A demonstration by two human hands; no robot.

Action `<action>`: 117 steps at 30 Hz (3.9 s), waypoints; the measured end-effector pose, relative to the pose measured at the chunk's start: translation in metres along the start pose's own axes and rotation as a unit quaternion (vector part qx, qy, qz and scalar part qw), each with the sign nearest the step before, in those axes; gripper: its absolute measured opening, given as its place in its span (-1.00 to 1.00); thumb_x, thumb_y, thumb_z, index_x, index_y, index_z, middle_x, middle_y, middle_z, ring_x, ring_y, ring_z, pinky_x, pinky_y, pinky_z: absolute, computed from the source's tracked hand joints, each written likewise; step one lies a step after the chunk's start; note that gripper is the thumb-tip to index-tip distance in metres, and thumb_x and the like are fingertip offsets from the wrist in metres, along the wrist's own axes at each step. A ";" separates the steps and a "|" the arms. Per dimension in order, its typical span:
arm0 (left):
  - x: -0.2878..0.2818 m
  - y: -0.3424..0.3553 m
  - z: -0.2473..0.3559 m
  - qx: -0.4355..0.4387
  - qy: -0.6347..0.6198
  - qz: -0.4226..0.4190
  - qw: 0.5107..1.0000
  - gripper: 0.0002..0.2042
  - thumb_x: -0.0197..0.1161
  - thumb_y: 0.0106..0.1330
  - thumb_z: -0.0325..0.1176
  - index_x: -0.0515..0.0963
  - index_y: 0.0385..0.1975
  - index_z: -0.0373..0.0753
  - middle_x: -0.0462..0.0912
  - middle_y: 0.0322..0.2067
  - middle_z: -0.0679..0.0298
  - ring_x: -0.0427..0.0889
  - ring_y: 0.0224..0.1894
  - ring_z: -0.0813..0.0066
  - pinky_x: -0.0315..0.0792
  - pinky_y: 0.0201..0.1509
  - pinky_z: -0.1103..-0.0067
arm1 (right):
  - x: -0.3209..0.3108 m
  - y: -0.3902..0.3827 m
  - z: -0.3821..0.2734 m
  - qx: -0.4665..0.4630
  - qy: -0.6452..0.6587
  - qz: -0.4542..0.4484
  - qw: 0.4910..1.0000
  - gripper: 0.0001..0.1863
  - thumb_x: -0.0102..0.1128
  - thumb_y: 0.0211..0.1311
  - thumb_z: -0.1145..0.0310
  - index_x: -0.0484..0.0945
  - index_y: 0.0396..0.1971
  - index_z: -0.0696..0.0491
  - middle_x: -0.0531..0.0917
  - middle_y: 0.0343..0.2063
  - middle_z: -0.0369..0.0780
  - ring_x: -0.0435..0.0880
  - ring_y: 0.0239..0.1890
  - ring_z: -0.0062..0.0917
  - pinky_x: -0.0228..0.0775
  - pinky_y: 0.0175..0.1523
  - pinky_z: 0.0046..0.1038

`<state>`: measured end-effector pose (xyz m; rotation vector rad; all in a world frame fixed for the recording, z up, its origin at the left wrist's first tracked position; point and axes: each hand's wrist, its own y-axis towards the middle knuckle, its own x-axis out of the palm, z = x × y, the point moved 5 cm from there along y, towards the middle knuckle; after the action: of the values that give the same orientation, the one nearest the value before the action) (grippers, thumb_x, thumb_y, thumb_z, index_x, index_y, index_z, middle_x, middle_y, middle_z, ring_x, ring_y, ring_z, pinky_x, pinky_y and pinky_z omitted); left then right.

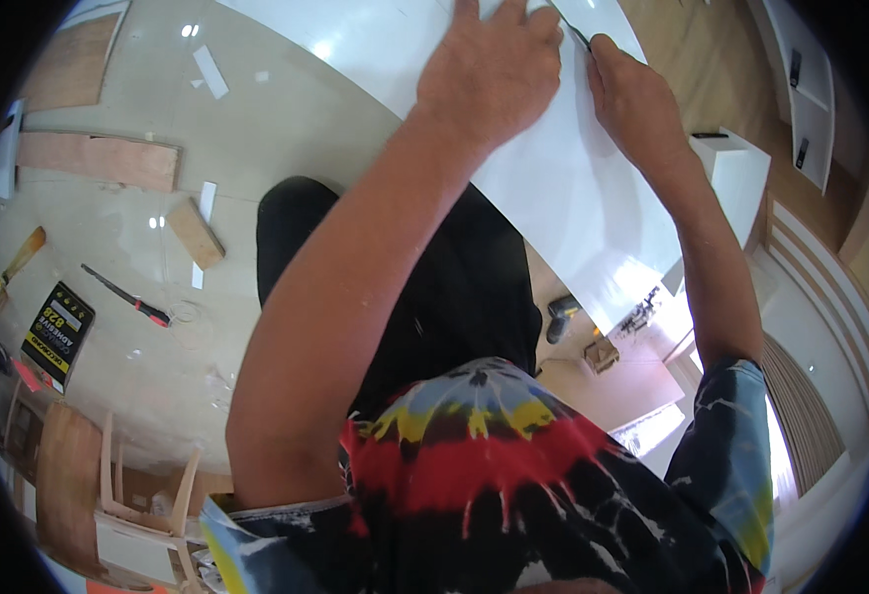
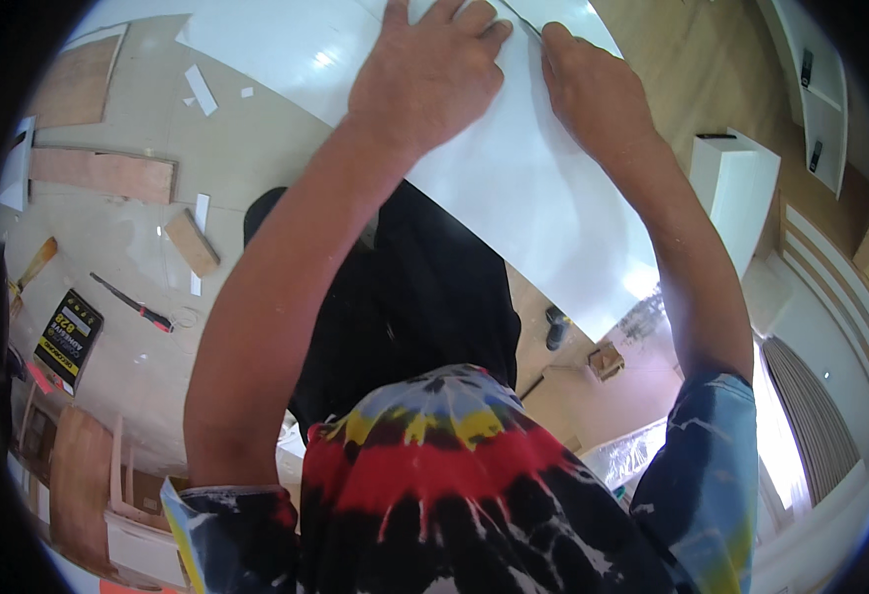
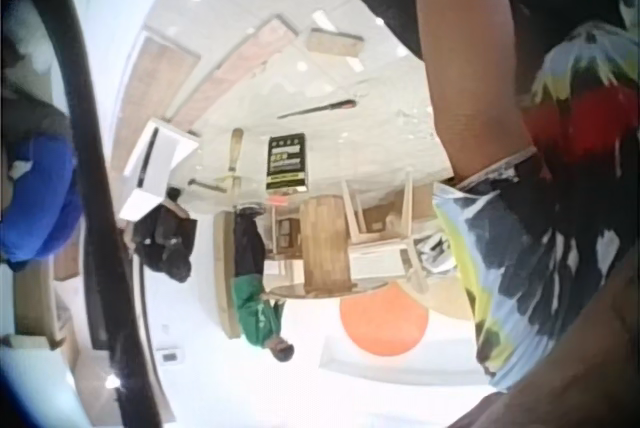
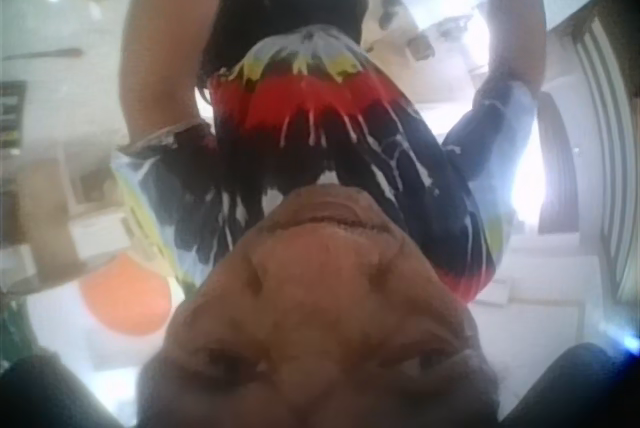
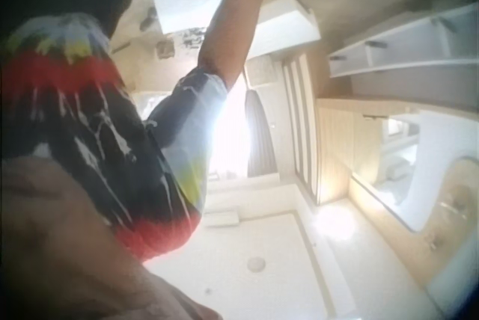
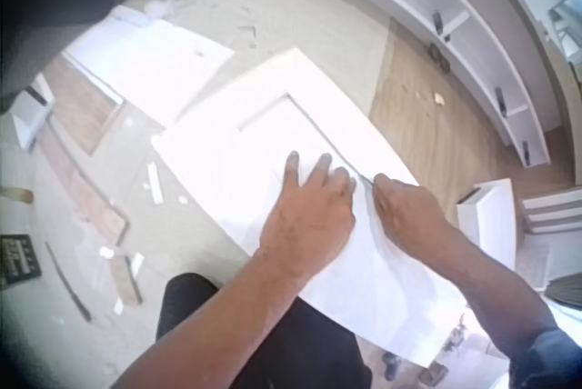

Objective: The person uses a utility knife to score and cut a rectangular recess into a white laminate panel. They repeatedly score the edges, snap off the inner piece, and trim the edges to refine the cutout.

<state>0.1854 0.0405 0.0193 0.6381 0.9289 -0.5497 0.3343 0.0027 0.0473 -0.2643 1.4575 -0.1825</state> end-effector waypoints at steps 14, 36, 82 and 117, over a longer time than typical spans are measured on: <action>0.002 -0.002 0.001 0.003 -0.004 -0.001 1.000 -0.70 0.06 0.38 -0.36 0.65 -0.01 -0.28 0.62 -0.01 0.16 0.44 0.31 0.19 0.09 0.50 -0.03 | 0.004 -0.007 0.014 -0.041 0.005 0.038 0.998 -0.82 0.03 0.53 0.29 0.48 -0.18 0.10 0.69 -0.46 -0.04 0.71 -0.40 -0.13 0.56 -0.23 -0.14; 0.004 -0.003 0.001 0.008 -0.006 0.005 1.000 -0.71 0.04 0.42 -0.40 0.64 -0.01 -0.34 0.61 0.03 0.12 0.43 0.33 0.16 0.11 0.50 -0.04 | 0.002 -0.005 -0.001 0.011 -0.022 0.004 1.000 -0.84 0.01 0.51 0.33 0.46 -0.21 0.12 0.69 -0.45 -0.04 0.73 -0.37 -0.11 0.56 -0.22 -0.11; 0.007 -0.004 0.008 0.001 -0.022 -0.050 0.999 -0.65 0.00 0.40 -0.39 0.62 0.07 -0.29 0.60 0.11 0.18 0.38 0.38 0.22 0.06 0.54 0.03 | 0.008 -0.009 0.009 -0.003 0.017 0.020 1.000 -0.83 0.06 0.51 0.34 0.46 -0.21 0.15 0.63 -0.51 0.03 0.65 -0.44 -0.03 0.47 -0.27 -0.08; 0.014 -0.009 0.016 -0.021 0.030 -0.076 0.996 -0.53 0.04 0.44 -0.22 0.48 0.30 -0.24 0.46 0.33 0.18 0.23 0.50 0.18 -0.03 0.56 -0.05 | 0.008 -0.016 0.011 0.005 0.065 0.058 0.996 -0.82 0.08 0.49 0.34 0.46 -0.26 0.16 0.62 -0.53 0.03 0.64 -0.47 -0.05 0.48 -0.28 -0.10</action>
<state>0.1955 0.0210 0.0121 0.5520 1.0479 -0.6471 0.3471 -0.0142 0.0452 -0.1613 1.5965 -0.1131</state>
